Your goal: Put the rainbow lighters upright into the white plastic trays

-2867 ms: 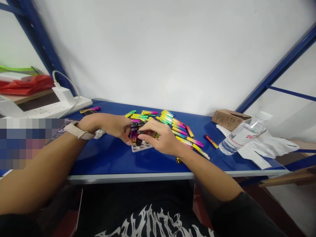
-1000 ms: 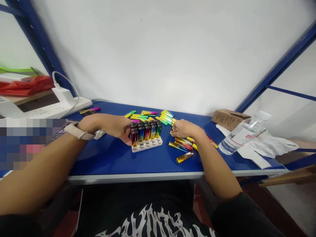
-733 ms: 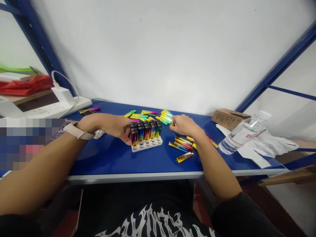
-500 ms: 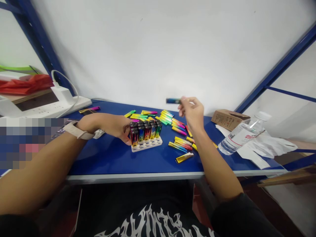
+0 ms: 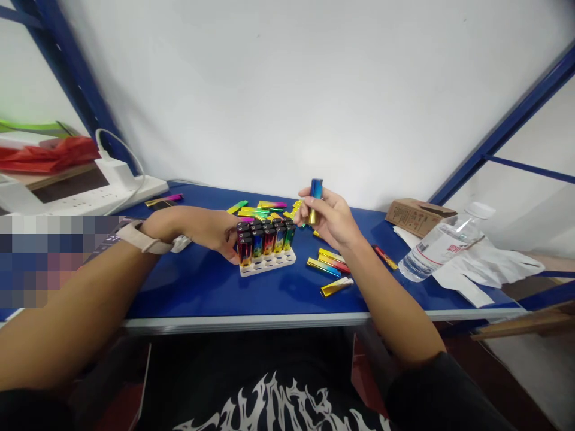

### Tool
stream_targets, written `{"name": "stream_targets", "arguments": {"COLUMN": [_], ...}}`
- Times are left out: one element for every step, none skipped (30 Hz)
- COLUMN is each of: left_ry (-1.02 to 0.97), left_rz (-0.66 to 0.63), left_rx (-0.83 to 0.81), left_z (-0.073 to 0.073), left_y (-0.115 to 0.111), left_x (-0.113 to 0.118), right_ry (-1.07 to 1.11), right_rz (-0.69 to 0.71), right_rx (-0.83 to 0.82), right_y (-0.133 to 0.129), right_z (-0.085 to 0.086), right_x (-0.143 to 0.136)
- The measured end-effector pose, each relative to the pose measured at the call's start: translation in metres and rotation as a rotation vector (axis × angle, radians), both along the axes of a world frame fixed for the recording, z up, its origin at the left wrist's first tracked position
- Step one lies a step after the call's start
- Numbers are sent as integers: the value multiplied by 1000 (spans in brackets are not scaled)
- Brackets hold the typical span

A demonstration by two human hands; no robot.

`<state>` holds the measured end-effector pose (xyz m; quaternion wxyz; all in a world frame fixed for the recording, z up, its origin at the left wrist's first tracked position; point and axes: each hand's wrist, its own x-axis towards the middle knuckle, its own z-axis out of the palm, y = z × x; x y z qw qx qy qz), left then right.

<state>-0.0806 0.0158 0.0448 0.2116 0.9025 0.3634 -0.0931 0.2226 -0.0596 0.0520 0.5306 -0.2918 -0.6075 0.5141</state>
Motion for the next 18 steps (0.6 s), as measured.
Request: {"name": "stream_targets", "arguments": {"left_ry": [11, 24, 35, 38, 37, 32, 25, 17, 9, 2, -3, -7, -9, -10, -10, -8, -7, -6], "left_rz": [8, 12, 18, 21, 23, 24, 25, 26, 24, 21, 19, 20, 23, 28, 35, 41, 45, 43], "left_rx": [-1, -1, -6, -4, -7, -18, -33, -48, -60, -66, -68, -68, -69, -73, -80, -89, -100, -111], "left_z": [-2, -5, -7, -8, -9, -10, -10, -10, -10, -10, -9, -9, -8, -7, -5, -4, -2, 0], "left_y": [2, 5, 7, 8, 9, 10, 10, 11, 11, 11, 10, 10, 9, 8, 7, 5, 4, 2], "left_x": [-1, -2, -3, -4, -4, -5, -6, -6, -6, -7, -7, -6, -6, -5, -4, -3, -1, 0], "right_ry": [9, 17, 24, 28, 30, 32, 31, 28, 27, 27, 28, 30, 33, 36, 39, 41, 44, 47], "right_rz": [24, 44, 60, 72, 80, 86, 93, 102, 112, 118, 120, 118, 113, 107, 103, 101, 99, 96], "right_rx": [-5, -11, -18, -27, -39, -54, -72, -95, -117, -136, -150, -158, -160, -158, -154, -152, -149, -144], "right_y": [-1, -2, -3, -4, -6, -7, -7, -7, -7, -6, -5, -3, -2, -1, -1, -1, -1, -1], "right_z": [-1, -2, -2, -3, -3, -4, -4, -6, -7, -9, -12, -14, -16, -18, -19, -20, -20, -21], "right_x": [-1, -3, -5, -6, -8, -9, -10, -11, -13, -14, -14, -15, -16, -17, -18, -19, -20, -21]}}
